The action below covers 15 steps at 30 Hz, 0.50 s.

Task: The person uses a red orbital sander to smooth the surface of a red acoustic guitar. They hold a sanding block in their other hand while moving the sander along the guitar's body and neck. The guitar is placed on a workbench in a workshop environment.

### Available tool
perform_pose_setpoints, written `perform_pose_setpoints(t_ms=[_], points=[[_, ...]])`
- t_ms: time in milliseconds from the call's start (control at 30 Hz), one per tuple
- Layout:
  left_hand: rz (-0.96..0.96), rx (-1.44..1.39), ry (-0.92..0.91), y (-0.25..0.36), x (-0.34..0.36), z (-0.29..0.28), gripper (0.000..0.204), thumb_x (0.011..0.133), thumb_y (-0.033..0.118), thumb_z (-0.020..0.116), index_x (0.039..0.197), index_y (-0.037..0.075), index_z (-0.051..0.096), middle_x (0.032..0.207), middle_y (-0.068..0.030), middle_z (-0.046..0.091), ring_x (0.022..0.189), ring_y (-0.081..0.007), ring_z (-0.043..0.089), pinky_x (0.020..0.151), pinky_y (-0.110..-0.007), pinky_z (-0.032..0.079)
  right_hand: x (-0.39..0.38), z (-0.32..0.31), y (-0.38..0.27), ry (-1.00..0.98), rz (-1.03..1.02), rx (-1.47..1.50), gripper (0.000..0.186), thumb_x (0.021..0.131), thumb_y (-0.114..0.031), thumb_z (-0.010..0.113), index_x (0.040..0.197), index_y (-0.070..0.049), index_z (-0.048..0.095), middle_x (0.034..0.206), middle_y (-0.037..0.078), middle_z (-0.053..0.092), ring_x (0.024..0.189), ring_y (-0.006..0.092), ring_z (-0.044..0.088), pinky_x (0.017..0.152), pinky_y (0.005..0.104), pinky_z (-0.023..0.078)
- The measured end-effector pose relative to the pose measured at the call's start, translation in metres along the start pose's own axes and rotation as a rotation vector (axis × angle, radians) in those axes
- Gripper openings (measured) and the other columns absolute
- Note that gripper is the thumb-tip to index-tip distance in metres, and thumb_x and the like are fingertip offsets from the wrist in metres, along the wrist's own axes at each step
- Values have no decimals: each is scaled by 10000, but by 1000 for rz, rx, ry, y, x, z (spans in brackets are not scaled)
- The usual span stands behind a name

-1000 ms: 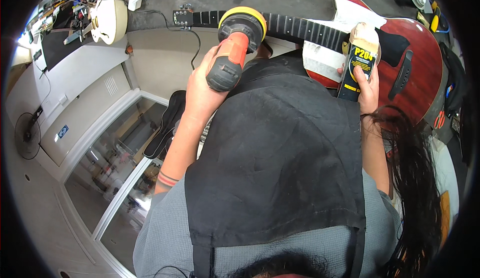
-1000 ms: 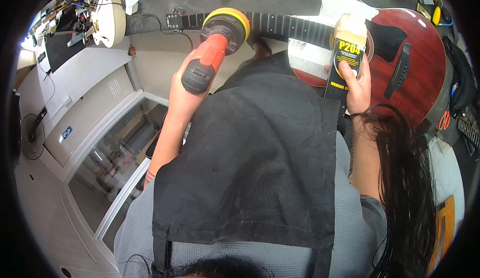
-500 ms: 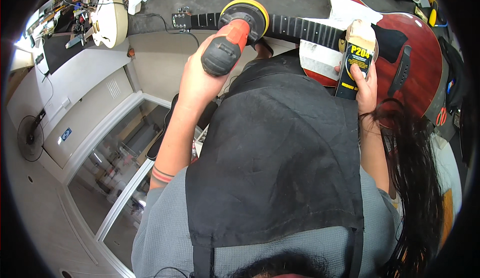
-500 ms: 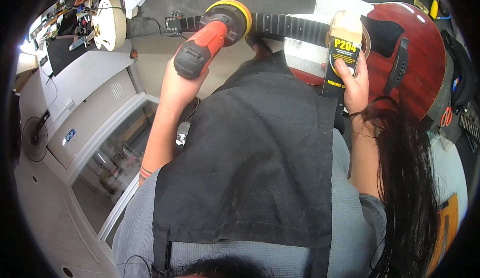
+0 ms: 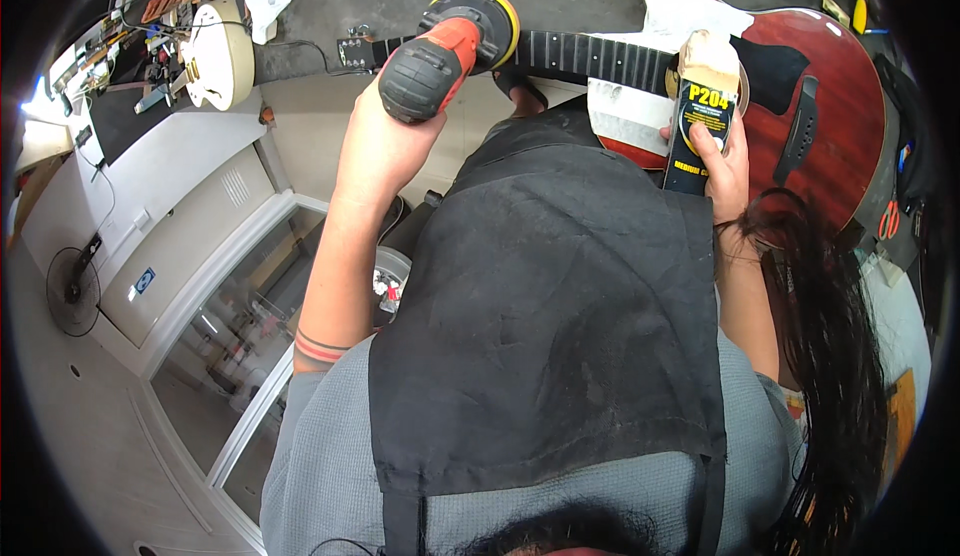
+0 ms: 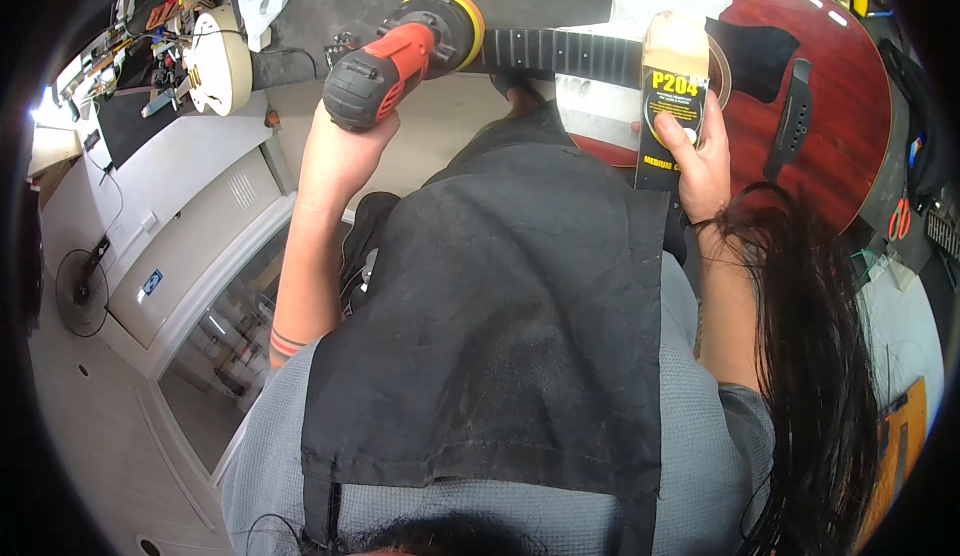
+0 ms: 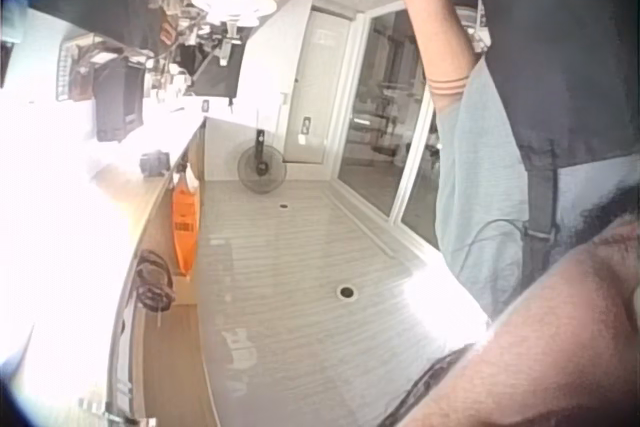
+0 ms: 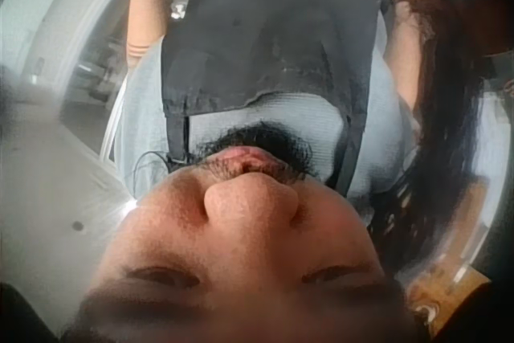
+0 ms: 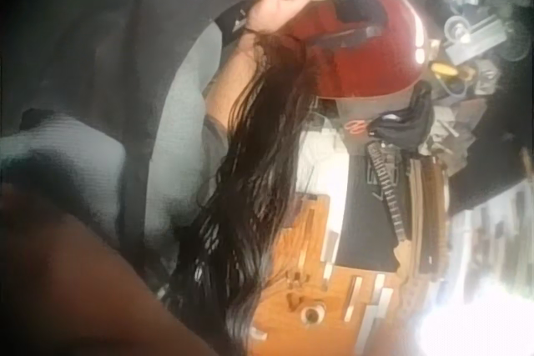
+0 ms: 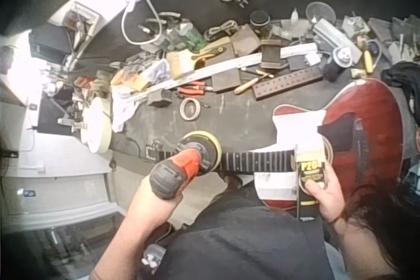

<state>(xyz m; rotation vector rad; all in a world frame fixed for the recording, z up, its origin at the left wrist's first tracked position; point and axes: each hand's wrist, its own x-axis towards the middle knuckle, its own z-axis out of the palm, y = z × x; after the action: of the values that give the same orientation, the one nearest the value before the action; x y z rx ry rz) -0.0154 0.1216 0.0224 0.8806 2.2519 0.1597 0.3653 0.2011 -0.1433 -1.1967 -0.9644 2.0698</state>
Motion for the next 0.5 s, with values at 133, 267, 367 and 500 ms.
perform_pose_setpoints(t_ms=[133,267,367,500], points=[[26,24,-21,9,1,0,535,911,74,791,1442,55,722,1214,-184,841,1168,-308,818,1049,-421,605,-1,2,-2,16,10,-2,505,1114,-180,730,1543,2,538,1302,140,742,1102,234,799,962,363,645],[48,46,-46,4,3,2,560,925,96,805,1477,67,711,1271,-195,833,1235,-315,804,1085,-426,596,-1,4,-5,21,21,0,497,1113,-190,736,1529,9,549,1292,136,746,1105,231,798,975,363,642],[42,23,-36,6,2,4,571,931,106,813,1492,70,707,1301,-199,828,1272,-326,793,1106,-427,591,-1,5,-7,16,17,0,499,1112,-199,740,1523,12,553,1287,134,747,1108,228,795,981,363,639],[54,30,-49,10,-4,3,579,933,117,835,1496,67,707,1329,-197,824,1293,-336,787,1112,-425,590,0,3,-6,13,16,-5,503,1110,-206,741,1524,11,553,1284,134,747,1110,227,793,985,363,635]])
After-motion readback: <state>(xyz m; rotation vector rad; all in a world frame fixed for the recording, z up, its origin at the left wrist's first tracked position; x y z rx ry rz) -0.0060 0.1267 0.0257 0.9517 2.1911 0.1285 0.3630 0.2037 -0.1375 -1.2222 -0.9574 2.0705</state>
